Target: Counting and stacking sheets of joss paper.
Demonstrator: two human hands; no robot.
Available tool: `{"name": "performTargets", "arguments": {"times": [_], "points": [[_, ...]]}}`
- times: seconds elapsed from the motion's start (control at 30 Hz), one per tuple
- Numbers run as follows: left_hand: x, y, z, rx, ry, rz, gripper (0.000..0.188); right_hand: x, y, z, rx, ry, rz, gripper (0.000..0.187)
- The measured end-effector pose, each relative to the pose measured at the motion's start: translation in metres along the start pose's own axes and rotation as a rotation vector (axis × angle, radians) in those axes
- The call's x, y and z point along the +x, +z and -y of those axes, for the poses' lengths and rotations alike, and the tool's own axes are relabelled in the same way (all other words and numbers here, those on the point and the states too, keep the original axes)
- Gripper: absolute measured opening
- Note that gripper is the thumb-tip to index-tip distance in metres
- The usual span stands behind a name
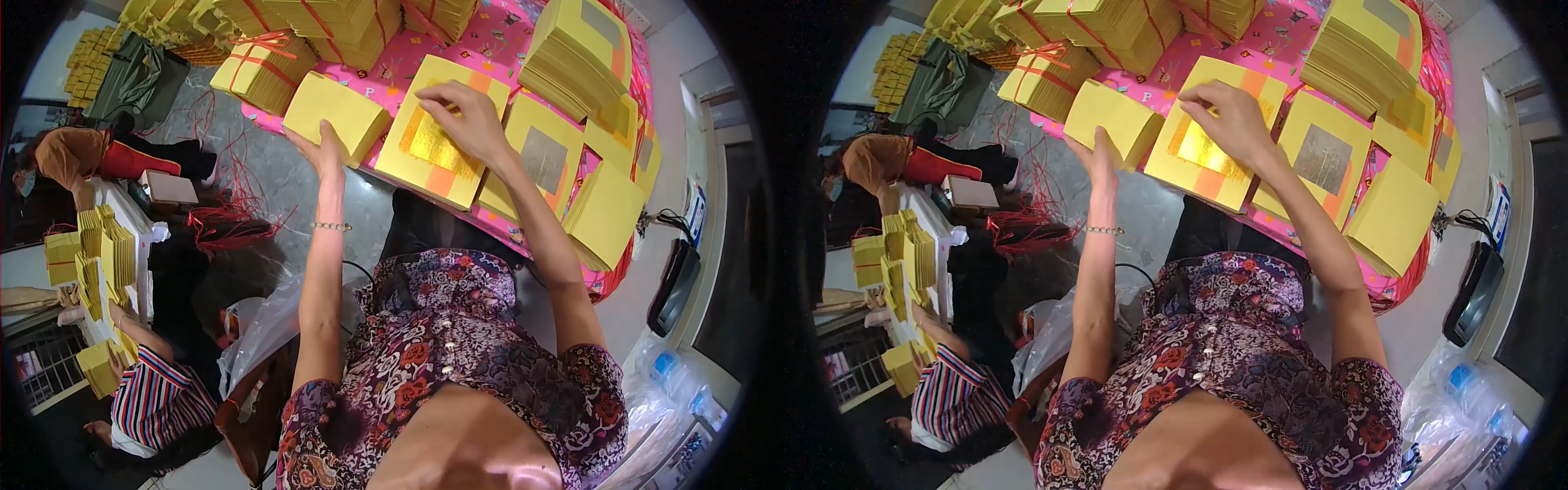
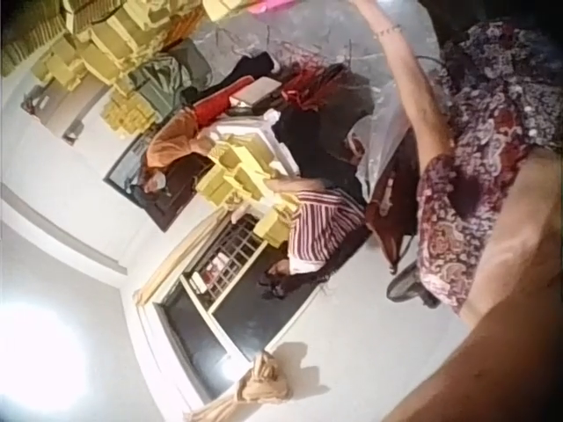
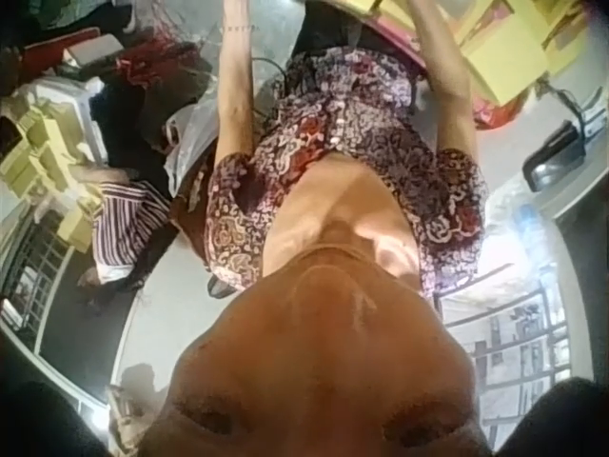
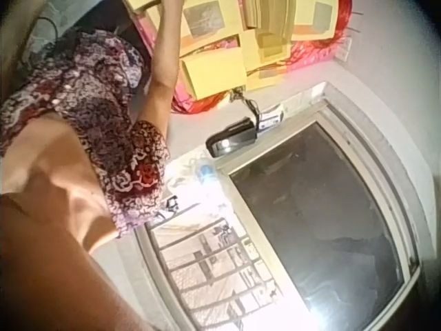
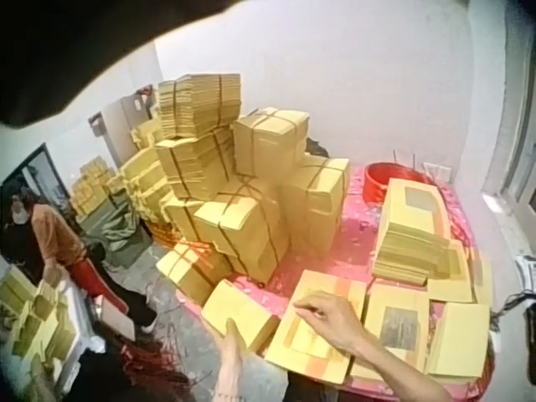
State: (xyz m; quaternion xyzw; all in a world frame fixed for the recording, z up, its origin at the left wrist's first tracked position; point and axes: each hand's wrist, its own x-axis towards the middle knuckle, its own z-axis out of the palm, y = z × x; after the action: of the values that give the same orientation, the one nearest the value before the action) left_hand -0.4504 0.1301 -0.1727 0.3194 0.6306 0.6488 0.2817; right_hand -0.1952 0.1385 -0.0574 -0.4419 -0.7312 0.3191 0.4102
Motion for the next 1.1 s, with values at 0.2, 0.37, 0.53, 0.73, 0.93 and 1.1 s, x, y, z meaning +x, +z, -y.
{"name": "performTargets", "arguments": {"times": [0.2, 0.37, 0.53, 0.73, 0.93, 1.1], "points": [[0.000, -0.007, -0.007, 0.133, 0.002, -0.054, 0.087, -0.067, -0.030, 0.010, -0.121, 0.186, 0.064, 0.021], [-0.026, -0.012, -0.037, 0.590, 0.323, -0.241, 0.075, -0.101, -0.032, 0.011, -0.234, 0.082, 0.062, 0.021], [-0.067, -0.014, -0.088, 0.369, 0.534, 0.439, 0.026, -0.120, -0.028, 0.014, -0.334, -0.041, 0.154, 0.033], [-0.093, -0.007, -0.103, 0.528, 0.754, 0.858, 0.027, -0.125, -0.014, 0.012, -0.479, -0.128, 0.084, 0.032], [-0.089, -0.003, -0.097, 0.575, 0.741, 0.939, 0.023, -0.120, -0.017, 0.012, -0.394, -0.056, 0.065, 0.019], [-0.087, -0.002, -0.099, 0.584, 0.746, 0.950, 0.018, -0.117, -0.020, 0.011, -0.357, 0.027, 0.099, 0.019]]}}
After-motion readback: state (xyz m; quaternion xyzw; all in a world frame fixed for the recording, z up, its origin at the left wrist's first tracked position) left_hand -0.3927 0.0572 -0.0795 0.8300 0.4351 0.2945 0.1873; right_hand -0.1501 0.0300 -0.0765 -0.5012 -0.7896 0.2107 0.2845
